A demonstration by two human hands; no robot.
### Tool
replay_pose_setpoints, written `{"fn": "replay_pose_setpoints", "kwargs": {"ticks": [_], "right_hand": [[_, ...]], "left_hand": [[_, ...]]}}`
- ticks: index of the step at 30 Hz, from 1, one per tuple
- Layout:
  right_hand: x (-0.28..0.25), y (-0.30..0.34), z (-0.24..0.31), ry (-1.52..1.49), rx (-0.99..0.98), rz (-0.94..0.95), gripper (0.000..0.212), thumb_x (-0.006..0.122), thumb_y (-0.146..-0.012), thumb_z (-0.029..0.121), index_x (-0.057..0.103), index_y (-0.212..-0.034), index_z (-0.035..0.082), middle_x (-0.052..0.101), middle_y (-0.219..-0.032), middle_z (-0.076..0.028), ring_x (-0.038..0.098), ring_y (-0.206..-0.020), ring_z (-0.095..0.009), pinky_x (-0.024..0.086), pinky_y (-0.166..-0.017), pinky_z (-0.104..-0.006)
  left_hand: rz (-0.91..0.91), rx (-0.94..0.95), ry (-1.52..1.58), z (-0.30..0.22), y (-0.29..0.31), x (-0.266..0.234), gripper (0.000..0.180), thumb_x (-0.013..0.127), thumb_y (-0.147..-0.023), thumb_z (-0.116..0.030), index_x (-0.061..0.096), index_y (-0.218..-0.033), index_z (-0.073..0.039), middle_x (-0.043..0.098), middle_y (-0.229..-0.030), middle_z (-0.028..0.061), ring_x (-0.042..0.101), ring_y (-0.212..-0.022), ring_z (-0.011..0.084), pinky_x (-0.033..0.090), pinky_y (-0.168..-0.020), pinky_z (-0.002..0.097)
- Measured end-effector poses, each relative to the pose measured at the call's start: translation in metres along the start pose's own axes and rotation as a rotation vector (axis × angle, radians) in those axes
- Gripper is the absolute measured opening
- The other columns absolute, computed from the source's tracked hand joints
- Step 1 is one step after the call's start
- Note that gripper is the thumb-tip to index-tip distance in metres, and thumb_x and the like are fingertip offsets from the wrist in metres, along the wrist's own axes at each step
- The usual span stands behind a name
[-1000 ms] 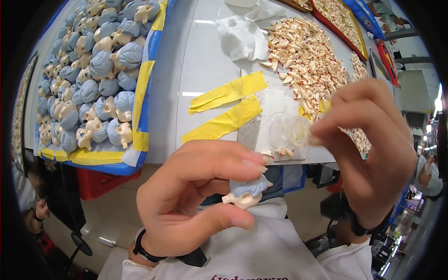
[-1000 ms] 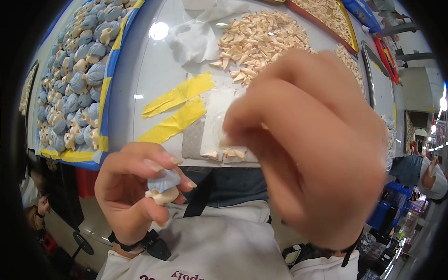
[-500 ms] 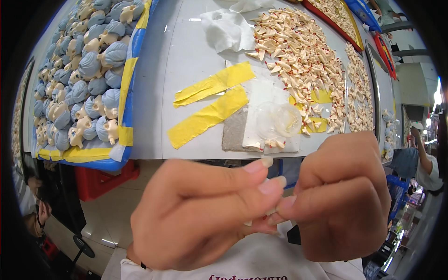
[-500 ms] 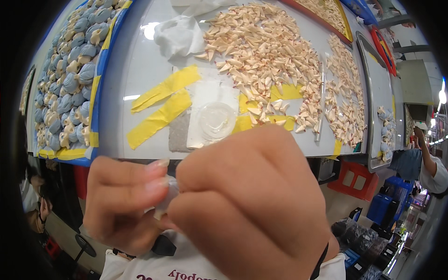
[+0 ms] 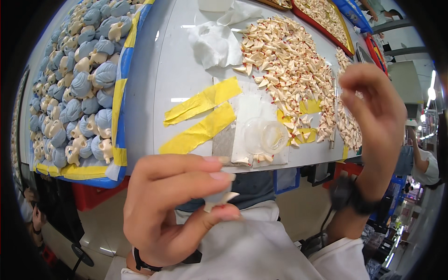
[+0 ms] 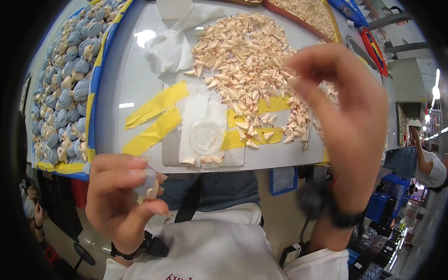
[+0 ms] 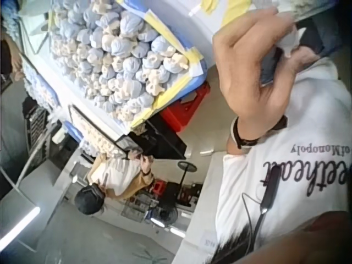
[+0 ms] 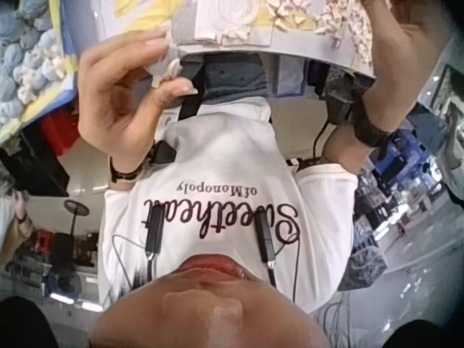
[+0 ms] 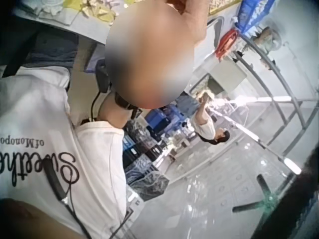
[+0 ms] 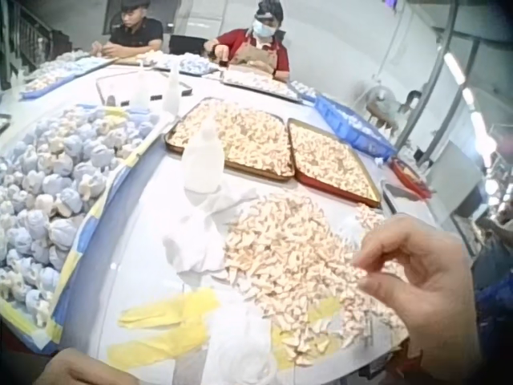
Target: The person assembles small figurines by hand, picking up tiny white and red-tipped pieces from a tray and attaching them to the heads of blue and white figures. The person places the completed figures into a blue tray on the left side of the workspace.
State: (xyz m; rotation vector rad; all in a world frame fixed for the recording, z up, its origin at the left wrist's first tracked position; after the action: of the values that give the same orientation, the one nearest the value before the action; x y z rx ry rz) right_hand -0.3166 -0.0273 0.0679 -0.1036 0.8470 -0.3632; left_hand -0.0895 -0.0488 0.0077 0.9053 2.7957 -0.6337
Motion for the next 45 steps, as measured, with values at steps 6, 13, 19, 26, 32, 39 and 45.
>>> {"fn": "replay_pose_setpoints", "kwargs": {"ticks": [6,13,19,26,32,39,45], "right_hand": [[0.022,-0.030,-0.036,0.282,-0.103,0.225,0.022,0.059,-0.069,-0.005,0.058,-0.089,0.004,0.056,-0.083,-0.007,0.054,-0.078,-0.019,0.044,-0.072,-0.0279],[0.018,-0.028,-0.046,0.259,-0.005,0.197,0.012,0.061,-0.069,-0.003,0.058,-0.081,-0.001,0.058,-0.075,-0.009,0.055,-0.069,-0.018,0.043,-0.066,-0.0265],[0.003,-0.028,-0.034,0.246,-0.124,0.063,0.010,0.061,-0.071,0.002,0.058,-0.080,-0.003,0.059,-0.073,-0.007,0.055,-0.068,-0.014,0.043,-0.066,-0.0247],[-0.010,-0.013,-0.042,0.084,0.105,-0.008,0.011,0.059,-0.073,0.005,0.058,-0.081,-0.002,0.059,-0.071,-0.004,0.051,-0.065,-0.010,0.041,-0.063,-0.0231],[0.002,-0.010,-0.036,0.270,0.002,0.146,0.014,0.057,-0.073,0.004,0.058,-0.086,-0.001,0.059,-0.072,-0.005,0.051,-0.065,-0.011,0.039,-0.060,-0.0244],[0.011,-0.016,-0.027,0.250,-0.156,0.108,0.016,0.060,-0.070,-0.001,0.058,-0.086,-0.001,0.059,-0.079,-0.007,0.053,-0.072,-0.016,0.042,-0.064,-0.0268],[0.017,-0.020,-0.040,0.295,-0.025,0.201,0.010,0.060,-0.070,-0.001,0.057,-0.080,-0.002,0.059,-0.072,-0.010,0.056,-0.067,-0.018,0.044,-0.063,-0.0274]], "left_hand": [[-0.124,-0.086,0.118,0.004,-0.003,0.000,0.037,0.078,-0.059,-0.002,0.063,-0.092,-0.004,0.059,-0.093,0.0123,0.058,-0.080,0.0192,0.048,-0.064,0.0263],[0.052,0.030,0.013,0.004,-0.006,0.005,0.039,0.076,-0.066,-0.008,0.052,-0.095,-0.001,0.048,-0.100,0.0146,0.059,-0.077,0.0207,0.051,-0.064,0.0275],[0.045,0.037,0.013,0.000,-0.007,0.004,0.039,0.076,-0.066,-0.009,0.052,-0.095,0.000,0.047,-0.100,0.0150,0.057,-0.078,0.0201,0.051,-0.065,0.0276],[0.047,0.023,0.009,0.000,-0.003,0.003,0.036,0.075,-0.067,-0.005,0.053,-0.094,0.000,0.048,-0.100,0.0151,0.055,-0.082,0.0199,0.052,-0.069,0.0287],[0.036,0.030,0.001,0.000,0.000,0.002,0.036,0.075,-0.065,-0.004,0.054,-0.094,0.001,0.049,-0.100,0.0158,0.053,-0.087,0.0204,0.052,-0.070,0.0292],[0.012,0.010,0.034,-0.003,0.001,0.000,0.034,0.074,-0.064,-0.001,0.055,-0.092,0.001,0.051,-0.098,0.0155,0.054,-0.087,0.0214,0.050,-0.072,0.0293],[0.042,0.038,0.013,-0.005,-0.002,0.003,0.033,0.074,-0.064,0.000,0.055,-0.091,0.002,0.051,-0.098,0.0159,0.054,-0.087,0.0215,0.050,-0.072,0.0294]]}}
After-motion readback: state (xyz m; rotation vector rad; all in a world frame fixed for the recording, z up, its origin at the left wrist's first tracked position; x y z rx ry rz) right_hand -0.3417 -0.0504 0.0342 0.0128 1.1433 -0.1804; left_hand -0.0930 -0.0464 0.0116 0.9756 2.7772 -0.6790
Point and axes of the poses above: each hand's wrist, its own y-axis away from the middle knuckle, its own x-axis out of the palm, z = x × y, the point moved 8 cm from there along -y, towards the middle knuckle
